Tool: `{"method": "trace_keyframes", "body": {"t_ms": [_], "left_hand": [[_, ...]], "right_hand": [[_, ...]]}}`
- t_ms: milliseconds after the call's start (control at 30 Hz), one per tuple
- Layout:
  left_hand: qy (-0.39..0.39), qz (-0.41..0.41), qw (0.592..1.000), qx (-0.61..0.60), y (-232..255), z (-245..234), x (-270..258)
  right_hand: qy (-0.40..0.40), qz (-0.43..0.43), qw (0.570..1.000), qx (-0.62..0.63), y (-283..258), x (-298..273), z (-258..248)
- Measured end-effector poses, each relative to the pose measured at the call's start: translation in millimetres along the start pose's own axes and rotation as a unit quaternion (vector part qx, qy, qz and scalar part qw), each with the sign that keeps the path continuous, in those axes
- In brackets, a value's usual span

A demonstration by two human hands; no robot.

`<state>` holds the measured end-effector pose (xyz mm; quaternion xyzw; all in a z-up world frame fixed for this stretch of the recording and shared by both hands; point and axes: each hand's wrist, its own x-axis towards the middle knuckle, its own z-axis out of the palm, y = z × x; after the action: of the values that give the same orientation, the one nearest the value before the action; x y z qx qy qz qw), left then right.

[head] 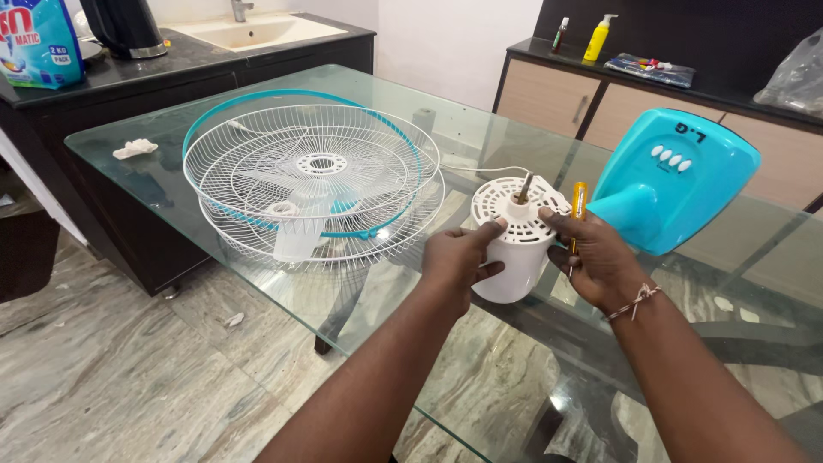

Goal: The person disassembles a small electric fan on a glass table. They use a screwdriver to remove screws from the front grille, motor housing, and rear control panel, then separate the plastic covers to expose the internal motor and wiring.

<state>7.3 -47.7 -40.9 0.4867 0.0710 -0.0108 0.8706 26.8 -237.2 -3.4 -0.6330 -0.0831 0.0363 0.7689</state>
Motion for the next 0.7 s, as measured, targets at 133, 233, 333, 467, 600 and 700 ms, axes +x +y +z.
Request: {"method": "trace_keyframes", "body": {"t_ms": [133,233,333,467,600,700], "left_hand": [[0.031,0.006,0.999,-0.028,3,12,-13],[0.042,-0.019,0.999,-0.025,4,22,-18],[0.044,-0.021,0.999,0.004,5,21,-16],[0.014,0.023,0.999,-0.038,-3,21,-3],[-0.012,0.033,0.996,-0.085,-10,18,11],[0.04,-0.001,0.996,-0.076,-6,19,16]], "right_hand": [[0.035,-0.009,0.999,-0.002,1,-5,10],[0.041,-0.036,0.998,-0.016,-1,-13,22],[0.07,-0.064,0.995,-0.038,-3,-17,30],[0.117,-0.073,0.99,-0.029,-7,-11,29],[0.145,-0.053,0.986,-0.054,-5,-6,24],[0.124,-0.044,0.989,-0.073,-6,-4,25]]}}
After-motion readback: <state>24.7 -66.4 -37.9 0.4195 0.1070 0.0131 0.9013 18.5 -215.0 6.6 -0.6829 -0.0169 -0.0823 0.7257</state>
